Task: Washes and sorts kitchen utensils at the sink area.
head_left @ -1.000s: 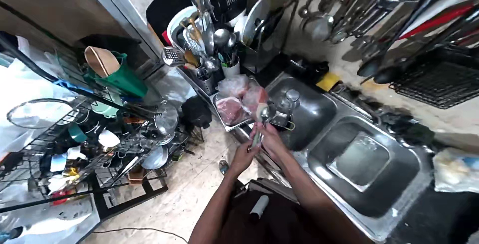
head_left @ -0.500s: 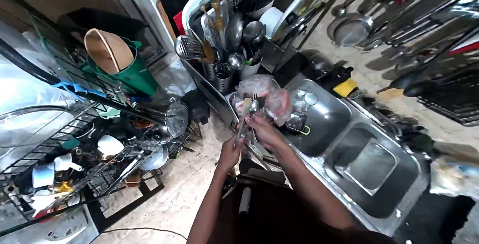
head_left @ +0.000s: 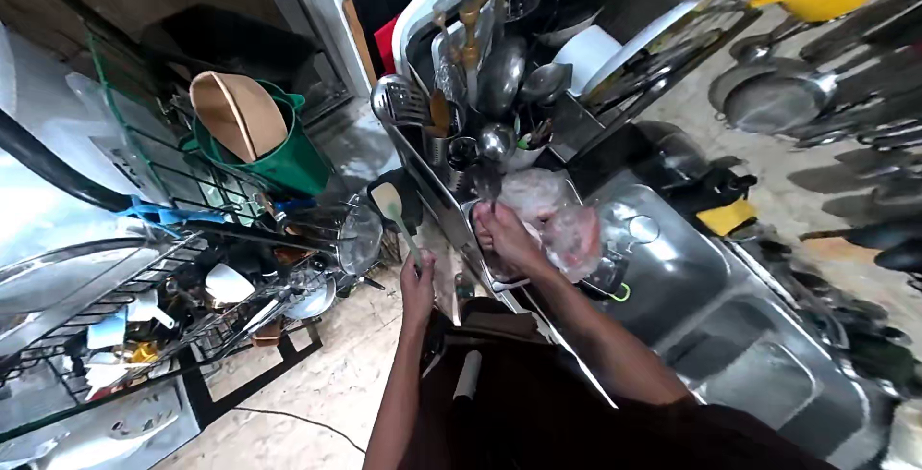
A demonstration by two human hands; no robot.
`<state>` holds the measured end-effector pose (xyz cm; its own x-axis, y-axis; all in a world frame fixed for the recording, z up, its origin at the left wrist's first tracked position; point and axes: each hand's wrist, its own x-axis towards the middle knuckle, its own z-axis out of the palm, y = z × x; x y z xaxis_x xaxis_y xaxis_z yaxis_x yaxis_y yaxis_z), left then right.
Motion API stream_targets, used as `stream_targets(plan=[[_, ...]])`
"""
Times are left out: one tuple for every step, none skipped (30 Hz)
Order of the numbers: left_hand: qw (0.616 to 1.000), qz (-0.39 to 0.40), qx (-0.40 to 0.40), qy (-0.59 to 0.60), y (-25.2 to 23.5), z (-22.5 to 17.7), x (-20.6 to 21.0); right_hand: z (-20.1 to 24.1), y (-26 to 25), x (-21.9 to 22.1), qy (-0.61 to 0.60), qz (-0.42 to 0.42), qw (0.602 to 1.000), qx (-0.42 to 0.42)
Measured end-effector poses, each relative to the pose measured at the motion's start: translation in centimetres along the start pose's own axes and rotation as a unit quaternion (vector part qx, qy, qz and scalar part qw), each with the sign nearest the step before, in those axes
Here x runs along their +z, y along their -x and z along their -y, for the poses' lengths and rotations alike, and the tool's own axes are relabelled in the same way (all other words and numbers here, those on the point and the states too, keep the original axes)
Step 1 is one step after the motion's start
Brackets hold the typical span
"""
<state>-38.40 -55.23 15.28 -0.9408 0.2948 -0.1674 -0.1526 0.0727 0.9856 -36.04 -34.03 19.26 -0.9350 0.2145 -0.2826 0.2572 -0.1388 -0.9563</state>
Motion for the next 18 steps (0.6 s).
stream_targets(plan=[[1.0, -0.001, -0.007, 0.014, -0.7, -0.3, 0.2, 0.0, 0.0, 0.7, 0.009, 0.032, 0.999, 0.019], [0.999, 0.005, -0.014, 0.033, -1.3, -0.7, 0.4, 0.1, 0.0, 1.4, 0.01, 0.057, 0.998, 0.039], [0.998, 0.016, -0.02, 0.054, -2.0, -1.0, 0.7, 0.2, -0.1, 2.2, 0.007, 0.08, 0.995, 0.054], [0.996, 0.027, -0.029, 0.074, -2.7, -1.3, 0.9, 0.1, -0.3, 2.9, 0.003, 0.099, 0.993, 0.06], [0.995, 0.033, -0.041, 0.086, -3.3, -1.6, 1.1, -0.1, -0.5, 3.5, 0.003, 0.121, 0.991, 0.06], [0.994, 0.038, -0.056, 0.08, -3.8, -1.8, 1.0, -0.4, -0.7, 3.9, 0.007, 0.143, 0.988, 0.054], [0.994, 0.043, -0.074, 0.06, -4.3, -2.1, 0.7, -0.5, -0.8, 4.3, 0.015, 0.165, 0.985, 0.051], [0.994, 0.051, -0.09, 0.045, -4.8, -2.3, 0.3, -0.4, -0.9, 4.6, 0.024, 0.182, 0.981, 0.058], [0.993, 0.06, -0.097, 0.031, -5.4, -2.4, -0.2, -0.4, -1.2, 4.9, 0.027, 0.193, 0.979, 0.066], [0.992, 0.076, -0.098, 0.017, -5.9, -2.4, -0.8, -0.3, -1.5, 5.1, 0.024, 0.201, 0.977, 0.073], [0.991, 0.095, -0.092, 0.007, -6.4, -2.4, -1.4, -0.3, -1.7, 5.2, 0.023, 0.209, 0.975, 0.076], [0.99, 0.113, -0.081, 0.005, -6.7, -2.4, -2.0, -0.2, -2.0, 5.3, 0.025, 0.218, 0.973, 0.076], [0.989, 0.129, -0.067, 0.014, -7.0, -2.5, -2.6, -0.2, -2.1, 5.5, 0.03, 0.226, 0.971, 0.071], [0.988, 0.14, -0.052, 0.032, -7.3, -2.6, -3.2, -0.1, -2.3, 5.8, 0.037, 0.233, 0.97, 0.061], [0.987, 0.144, -0.044, 0.052, -7.6, -2.6, -3.7, -0.1, -2.5, 6.3, 0.042, 0.233, 0.97, 0.053], [0.987, 0.145, -0.045, 0.061, -8.0, -2.5, -4.1, -0.3, -2.7, 6.8, 0.044, 0.229, 0.971, 0.05], [0.987, 0.144, -0.047, 0.058, -8.4, -2.4, -4.5, -0.5, -2.9, 7.4, 0.046, 0.227, 0.972, 0.051], [0.987, 0.144, -0.051, 0.048, -8.9, -2.3, -4.9, -0.6, -3.1, 7.9, 0.048, 0.221, 0.973, 0.053]])
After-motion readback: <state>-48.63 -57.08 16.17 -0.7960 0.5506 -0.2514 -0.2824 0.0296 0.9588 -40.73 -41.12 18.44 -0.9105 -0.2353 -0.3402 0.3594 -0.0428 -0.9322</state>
